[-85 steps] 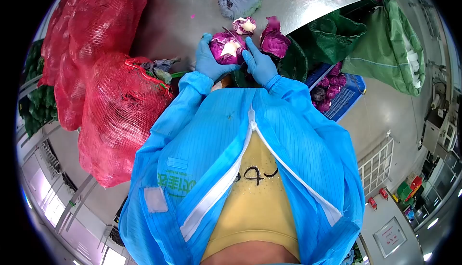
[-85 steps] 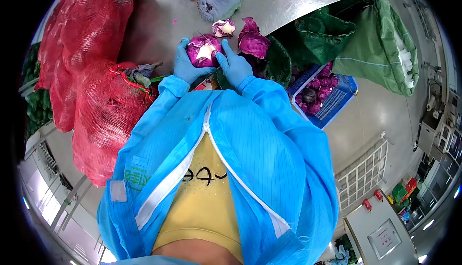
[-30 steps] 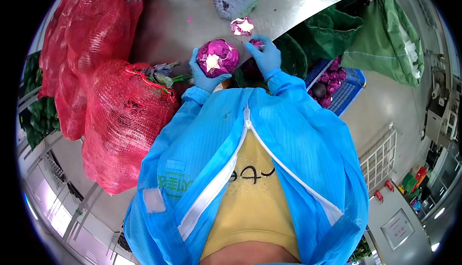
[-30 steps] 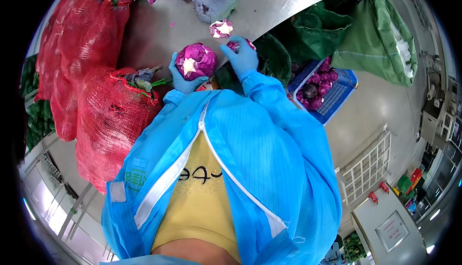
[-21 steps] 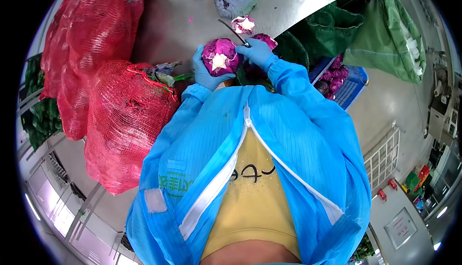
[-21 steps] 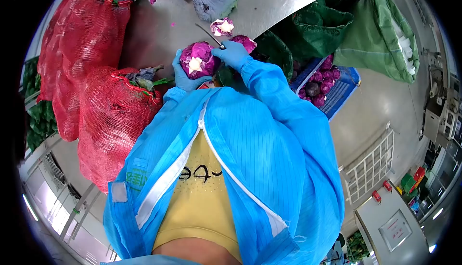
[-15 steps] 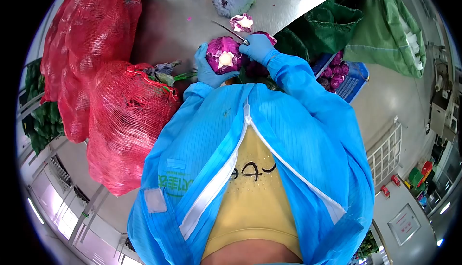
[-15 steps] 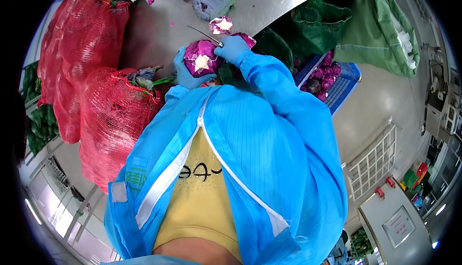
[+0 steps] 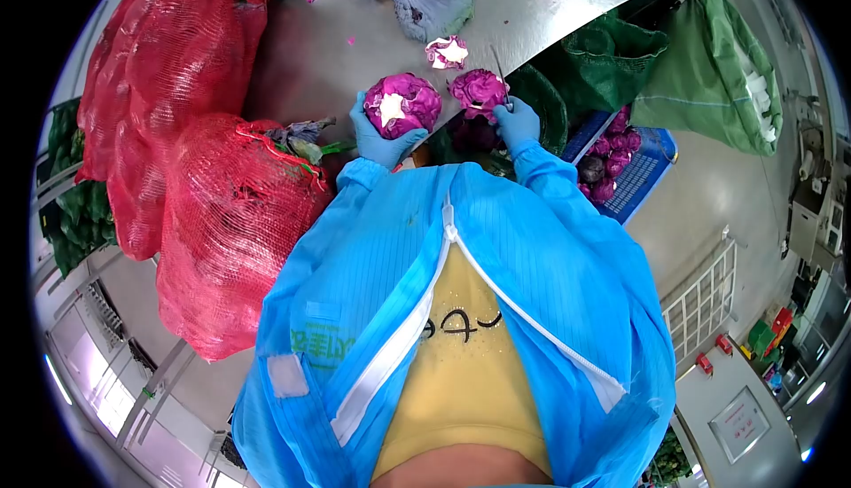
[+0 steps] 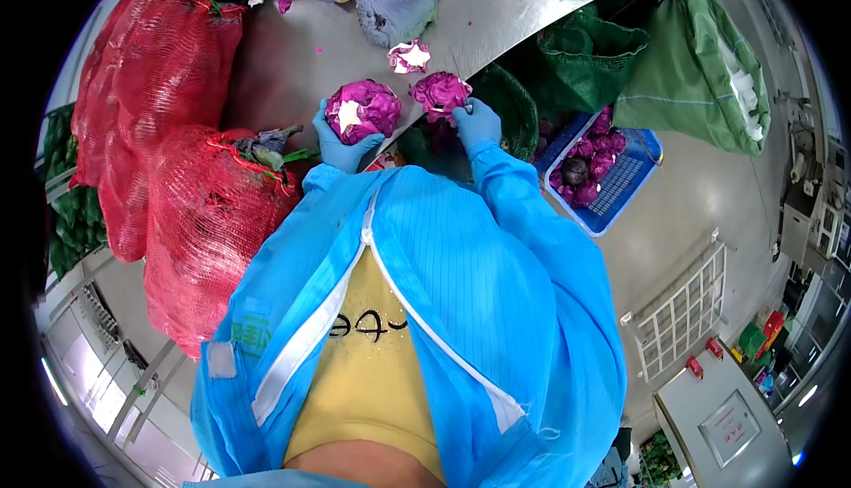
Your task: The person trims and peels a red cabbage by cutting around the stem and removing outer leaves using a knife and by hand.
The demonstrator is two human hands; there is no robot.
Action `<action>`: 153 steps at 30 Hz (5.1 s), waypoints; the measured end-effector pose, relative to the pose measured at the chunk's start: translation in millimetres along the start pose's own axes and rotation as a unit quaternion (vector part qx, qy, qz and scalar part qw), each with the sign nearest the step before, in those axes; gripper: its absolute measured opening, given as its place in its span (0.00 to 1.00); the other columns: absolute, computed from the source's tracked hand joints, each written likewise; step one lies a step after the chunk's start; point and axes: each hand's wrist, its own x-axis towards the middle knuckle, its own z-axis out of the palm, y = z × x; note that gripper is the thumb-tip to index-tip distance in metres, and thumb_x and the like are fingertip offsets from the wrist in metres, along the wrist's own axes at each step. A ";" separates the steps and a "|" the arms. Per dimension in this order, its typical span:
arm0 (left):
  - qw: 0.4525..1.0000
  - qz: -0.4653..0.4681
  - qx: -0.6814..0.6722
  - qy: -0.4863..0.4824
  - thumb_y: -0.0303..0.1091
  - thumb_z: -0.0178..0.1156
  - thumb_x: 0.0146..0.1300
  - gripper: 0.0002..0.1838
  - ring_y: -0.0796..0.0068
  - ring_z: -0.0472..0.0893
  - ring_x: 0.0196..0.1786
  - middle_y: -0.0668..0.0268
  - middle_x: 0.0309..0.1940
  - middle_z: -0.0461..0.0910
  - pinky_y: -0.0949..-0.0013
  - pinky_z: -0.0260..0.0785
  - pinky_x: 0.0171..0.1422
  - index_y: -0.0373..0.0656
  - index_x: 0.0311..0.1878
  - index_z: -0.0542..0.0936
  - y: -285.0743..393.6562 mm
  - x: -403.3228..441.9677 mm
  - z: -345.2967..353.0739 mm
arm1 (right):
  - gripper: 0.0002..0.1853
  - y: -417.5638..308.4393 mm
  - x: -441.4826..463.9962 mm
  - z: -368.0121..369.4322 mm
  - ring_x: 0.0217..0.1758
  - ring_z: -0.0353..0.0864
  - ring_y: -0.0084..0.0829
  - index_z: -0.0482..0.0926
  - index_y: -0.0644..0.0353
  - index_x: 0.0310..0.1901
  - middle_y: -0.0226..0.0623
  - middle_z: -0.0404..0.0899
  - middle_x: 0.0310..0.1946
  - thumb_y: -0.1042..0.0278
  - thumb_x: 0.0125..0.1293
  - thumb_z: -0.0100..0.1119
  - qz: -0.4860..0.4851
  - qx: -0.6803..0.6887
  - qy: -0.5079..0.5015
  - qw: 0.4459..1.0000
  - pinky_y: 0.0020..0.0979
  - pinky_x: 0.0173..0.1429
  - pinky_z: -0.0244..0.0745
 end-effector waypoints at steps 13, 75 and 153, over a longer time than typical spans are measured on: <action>0.998 0.032 0.004 -0.044 0.45 0.82 0.25 0.64 0.61 0.68 0.60 0.55 0.59 0.62 0.63 0.65 0.64 0.37 0.65 0.51 -1.6 13.1 -2.5 | 0.24 -66.7 -15.6 35.5 0.41 0.78 0.29 0.78 0.53 0.51 0.32 0.77 0.41 0.65 0.50 0.70 -0.387 -0.159 -0.166 0.893 0.27 0.47 0.74; 0.986 -0.015 0.163 -0.029 0.57 0.80 0.20 0.67 0.54 0.64 0.61 0.51 0.58 0.60 0.59 0.61 0.65 0.36 0.64 0.55 31.8 36.0 8.7 | 0.35 -27.8 -6.8 43.9 0.35 0.78 0.36 0.70 0.61 0.45 0.43 0.76 0.31 0.42 0.44 0.72 -0.231 0.011 0.021 0.973 0.33 0.41 0.73; 0.944 -0.150 -0.283 -0.072 0.29 0.75 0.41 0.55 0.62 0.66 0.62 0.58 0.63 0.60 0.61 0.64 0.64 0.44 0.70 0.48 -16.2 16.6 -9.5 | 0.21 -10.8 -4.9 59.6 0.40 0.81 0.44 0.78 0.57 0.45 0.47 0.80 0.37 0.61 0.46 0.64 -0.166 -0.104 -0.032 0.980 0.37 0.46 0.75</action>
